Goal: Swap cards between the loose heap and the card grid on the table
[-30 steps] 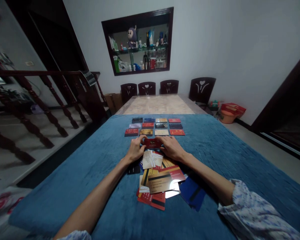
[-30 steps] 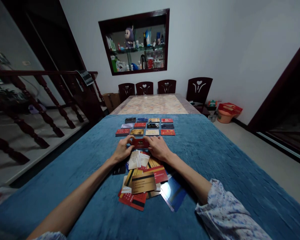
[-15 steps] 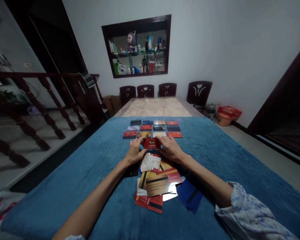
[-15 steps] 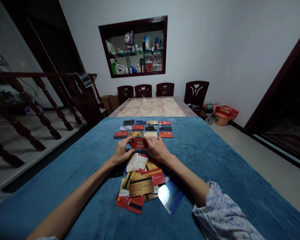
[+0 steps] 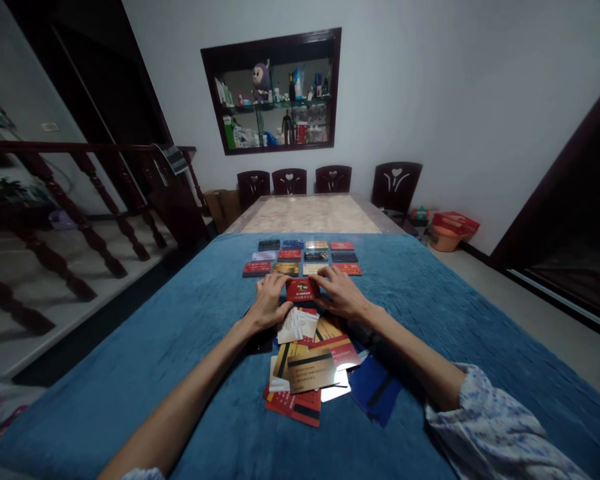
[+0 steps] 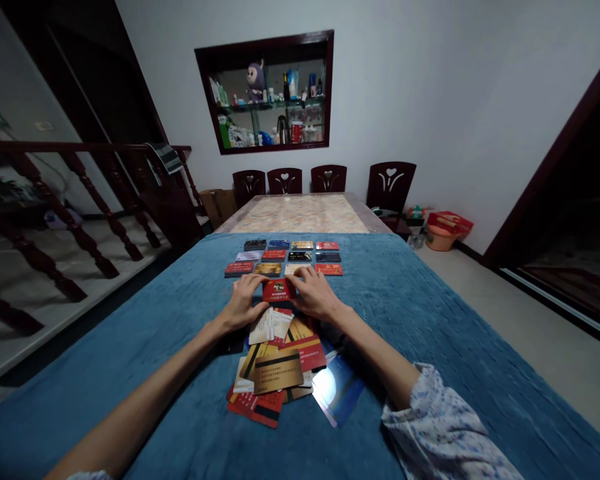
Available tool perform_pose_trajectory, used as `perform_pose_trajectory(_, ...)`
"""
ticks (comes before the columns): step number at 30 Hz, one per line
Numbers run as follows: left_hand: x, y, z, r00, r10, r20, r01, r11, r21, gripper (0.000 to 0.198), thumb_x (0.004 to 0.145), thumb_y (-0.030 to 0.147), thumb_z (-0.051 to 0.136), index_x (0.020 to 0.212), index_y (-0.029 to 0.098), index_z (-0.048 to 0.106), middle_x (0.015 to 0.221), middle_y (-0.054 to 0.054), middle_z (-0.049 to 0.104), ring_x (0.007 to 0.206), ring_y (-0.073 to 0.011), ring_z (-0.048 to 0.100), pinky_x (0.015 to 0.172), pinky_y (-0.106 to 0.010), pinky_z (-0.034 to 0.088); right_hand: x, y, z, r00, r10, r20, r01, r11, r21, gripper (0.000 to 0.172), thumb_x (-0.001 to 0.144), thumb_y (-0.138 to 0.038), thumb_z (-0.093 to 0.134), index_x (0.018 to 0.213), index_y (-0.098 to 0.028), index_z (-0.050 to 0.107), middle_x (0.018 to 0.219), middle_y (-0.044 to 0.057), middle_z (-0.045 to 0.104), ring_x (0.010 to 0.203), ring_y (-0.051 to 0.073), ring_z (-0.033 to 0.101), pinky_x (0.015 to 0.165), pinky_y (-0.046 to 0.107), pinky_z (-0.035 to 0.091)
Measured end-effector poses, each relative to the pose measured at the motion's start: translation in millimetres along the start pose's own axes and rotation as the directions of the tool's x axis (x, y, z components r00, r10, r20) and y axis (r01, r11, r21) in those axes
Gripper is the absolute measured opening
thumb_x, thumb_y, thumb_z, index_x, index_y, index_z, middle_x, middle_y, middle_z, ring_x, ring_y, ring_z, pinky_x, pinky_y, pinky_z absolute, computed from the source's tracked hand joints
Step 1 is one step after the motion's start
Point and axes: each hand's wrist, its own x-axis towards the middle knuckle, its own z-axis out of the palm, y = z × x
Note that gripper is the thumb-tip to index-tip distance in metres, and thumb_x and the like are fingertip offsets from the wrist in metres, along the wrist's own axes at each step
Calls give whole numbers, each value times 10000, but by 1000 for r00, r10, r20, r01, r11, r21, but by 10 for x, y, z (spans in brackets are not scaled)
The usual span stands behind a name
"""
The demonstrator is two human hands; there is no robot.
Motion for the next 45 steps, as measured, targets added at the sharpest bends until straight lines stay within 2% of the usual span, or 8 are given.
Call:
perform_pose_trajectory(11, 100, 94, 4, 994, 17, 109, -23, 998, 59, 543, 760, 194, 645, 1291, 178, 532, 1275, -147, 553, 1199, -337, 463, 1000, -533, 332, 3, 86, -72, 995, 3, 98, -5, 1000, 12, 505, 835, -341, 668, 1287, -145, 561, 1241, 162, 552, 1119, 293, 460, 903, 414, 437)
perform_pose_trajectory(21, 348, 283, -37, 977, 2, 212, -33, 989, 142, 488, 796, 212, 625, 1274, 196, 529, 1313, -130, 541, 1246, -307, 436, 1040, -515, 297, 36, 355, -230, 990, -24, 136, 22, 1000, 20, 440, 829, -402, 674, 1209, -188, 611, 1172, 144, 575, 1065, 285, 472, 854, 403, 449)
perform_pose_trajectory(26, 488, 298, 24, 974, 17, 227, -48, 990, 133, 448, 814, 217, 618, 1254, 201, 533, 1299, -121, 544, 1245, -303, 437, 1027, -500, 315, 69, 472, -338, 980, -13, 198, 8, 1000, 27, 320, 831, -414, 670, 1065, -196, 655, 1151, 126, 590, 1031, 271, 491, 800, 363, 445)
perform_pose_trajectory(36, 786, 329, 142, 966, 4, 260, -41, 990, 138, 424, 820, 205, 626, 1237, 216, 551, 1271, -100, 561, 1196, -291, 456, 998, -490, 330, 121, 851, -286, 978, -35, 205, 27, 999, 41, 411, 842, -426, 665, 1167, -177, 637, 1153, 135, 585, 1047, 272, 487, 785, 351, 436)
perform_pose_trajectory(45, 1097, 252, 331, 962, 16, 271, -58, 987, 148, 372, 831, 218, 632, 1201, 225, 589, 1248, -99, 569, 1210, -304, 449, 993, -502, 326, 205, 1198, -230, 974, -37, 222, 25, 998, 58, 402, 831, -439, 676, 1144, -188, 667, 1141, 147, 593, 1086, 300, 490, 816, 373, 445)
